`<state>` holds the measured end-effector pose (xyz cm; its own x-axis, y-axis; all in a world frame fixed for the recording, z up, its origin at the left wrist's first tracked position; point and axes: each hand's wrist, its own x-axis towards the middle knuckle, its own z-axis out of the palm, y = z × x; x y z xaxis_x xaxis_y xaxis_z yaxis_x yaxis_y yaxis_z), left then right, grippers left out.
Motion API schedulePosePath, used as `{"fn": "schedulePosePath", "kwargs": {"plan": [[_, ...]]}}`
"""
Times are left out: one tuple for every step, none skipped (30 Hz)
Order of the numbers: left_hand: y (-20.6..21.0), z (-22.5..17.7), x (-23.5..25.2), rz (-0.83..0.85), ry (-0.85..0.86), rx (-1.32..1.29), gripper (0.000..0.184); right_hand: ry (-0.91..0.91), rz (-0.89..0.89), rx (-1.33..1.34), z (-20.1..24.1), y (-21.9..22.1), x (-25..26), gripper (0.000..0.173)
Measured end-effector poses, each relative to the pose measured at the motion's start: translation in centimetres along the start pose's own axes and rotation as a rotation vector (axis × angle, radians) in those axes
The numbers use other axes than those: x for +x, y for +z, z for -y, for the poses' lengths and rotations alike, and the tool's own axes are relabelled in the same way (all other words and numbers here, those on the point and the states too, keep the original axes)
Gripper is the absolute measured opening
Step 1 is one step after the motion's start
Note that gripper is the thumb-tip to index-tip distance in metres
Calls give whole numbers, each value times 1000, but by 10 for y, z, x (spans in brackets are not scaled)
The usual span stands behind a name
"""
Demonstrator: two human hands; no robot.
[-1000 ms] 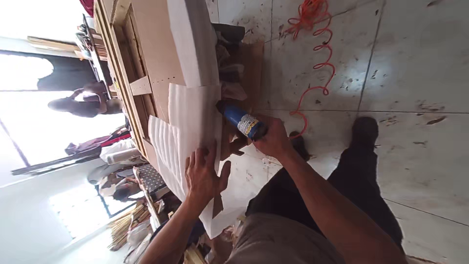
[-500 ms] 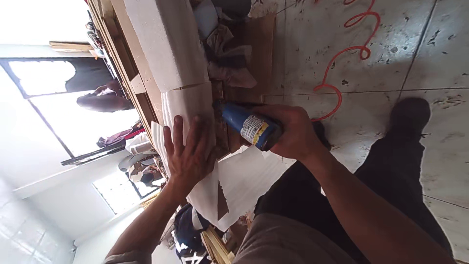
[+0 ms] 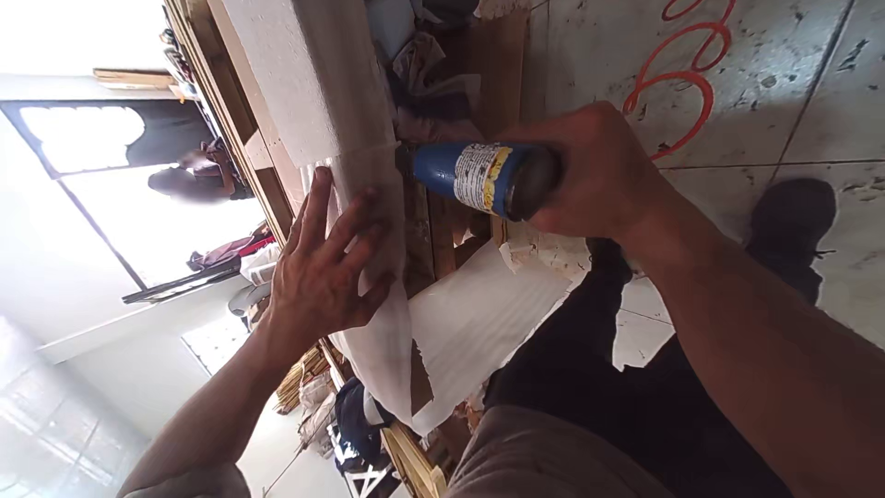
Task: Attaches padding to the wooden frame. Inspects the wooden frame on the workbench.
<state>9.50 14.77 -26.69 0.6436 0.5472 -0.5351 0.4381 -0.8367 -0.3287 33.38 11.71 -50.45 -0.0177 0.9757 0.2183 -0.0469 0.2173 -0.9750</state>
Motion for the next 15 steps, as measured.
{"fn": "schedulePosePath", "kwargs": {"plan": [[-2,1,2,15,6,-9,59,-4,19,-15,0,-1,3,43],[-4,2,4,28,11,-19,58,-9,36,-24,0,-2,6,43],[-6,3,5,38,16,-27,57,-14,46,-35,-1,-3,8,42],[-7,4,5,46,19,-31,56,-16,55,-43,0,-4,10,42],[-8,4,6,53,20,-35,56,-18,62,-50,0,-5,12,41],[-9,4,6,55,21,-38,56,-22,68,-54,0,-6,13,41],[-9,4,6,53,22,-44,56,-30,69,-55,1,-7,14,40],[-9,4,6,51,25,-50,55,-37,71,-57,1,-8,15,39],[-9,5,7,48,30,-53,54,-41,71,-61,1,-8,16,38],[-8,5,7,43,37,-57,53,-37,74,-64,2,-9,16,36],[-9,6,8,42,44,-60,51,-32,75,-71,2,-9,17,34],[-9,6,8,43,48,-61,49,-27,72,-80,2,-8,17,30],[-10,6,8,45,49,-56,49,-20,69,-90,3,-8,17,26],[-10,6,8,44,49,-54,49,-12,67,-97,4,-7,16,24],[-10,6,9,43,49,-49,49,-4,68,-99,5,-7,14,25]]}}
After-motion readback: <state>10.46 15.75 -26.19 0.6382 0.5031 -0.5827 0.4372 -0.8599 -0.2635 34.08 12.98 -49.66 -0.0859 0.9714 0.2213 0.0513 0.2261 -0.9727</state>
